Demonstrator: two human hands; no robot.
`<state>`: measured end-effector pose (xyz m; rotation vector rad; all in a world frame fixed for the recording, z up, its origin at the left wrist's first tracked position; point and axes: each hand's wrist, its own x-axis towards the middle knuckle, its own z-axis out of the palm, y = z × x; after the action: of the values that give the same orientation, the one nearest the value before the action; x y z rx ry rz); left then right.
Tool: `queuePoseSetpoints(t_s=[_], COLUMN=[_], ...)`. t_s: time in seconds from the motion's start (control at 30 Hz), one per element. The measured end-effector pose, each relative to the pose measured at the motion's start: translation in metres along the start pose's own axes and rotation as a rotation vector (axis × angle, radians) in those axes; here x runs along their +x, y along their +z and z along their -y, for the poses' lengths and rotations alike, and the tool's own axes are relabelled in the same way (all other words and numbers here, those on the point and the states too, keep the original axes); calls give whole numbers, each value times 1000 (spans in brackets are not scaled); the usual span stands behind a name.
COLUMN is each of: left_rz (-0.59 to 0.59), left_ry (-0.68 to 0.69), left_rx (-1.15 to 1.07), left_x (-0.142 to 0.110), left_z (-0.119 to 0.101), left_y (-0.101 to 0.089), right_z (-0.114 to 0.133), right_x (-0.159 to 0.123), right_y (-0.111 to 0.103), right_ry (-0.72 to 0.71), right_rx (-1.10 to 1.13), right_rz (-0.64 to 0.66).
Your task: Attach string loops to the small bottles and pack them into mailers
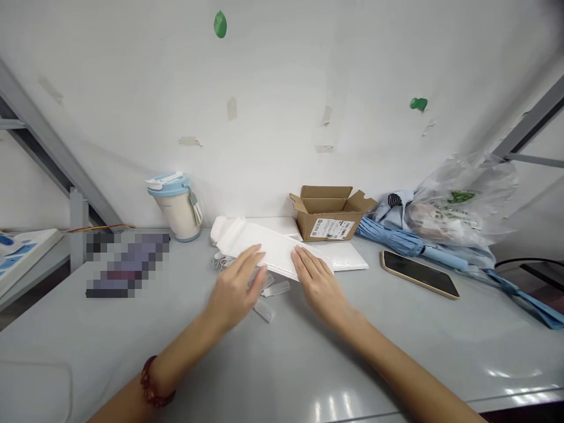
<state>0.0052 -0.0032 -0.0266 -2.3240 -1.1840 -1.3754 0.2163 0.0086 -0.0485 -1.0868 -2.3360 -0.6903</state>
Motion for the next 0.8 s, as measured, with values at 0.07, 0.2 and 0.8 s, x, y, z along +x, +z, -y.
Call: queuePoseSetpoints(t_s=[0.07, 0.2, 0.8], left_rz=[-68, -148, 137], left_ry=[-122, -436, -1002], left_rx=[9, -56, -998], left_x=[5, 14, 18], left_z=[9, 24, 13], left_y=[-6, -19, -22], right_z=[-1, -3, 9], right_x=[0, 1, 7], right_y=[0, -1, -23], right_ry=[9, 31, 33], right_rx=[-3, -28, 92], right_rz=[5, 18, 174])
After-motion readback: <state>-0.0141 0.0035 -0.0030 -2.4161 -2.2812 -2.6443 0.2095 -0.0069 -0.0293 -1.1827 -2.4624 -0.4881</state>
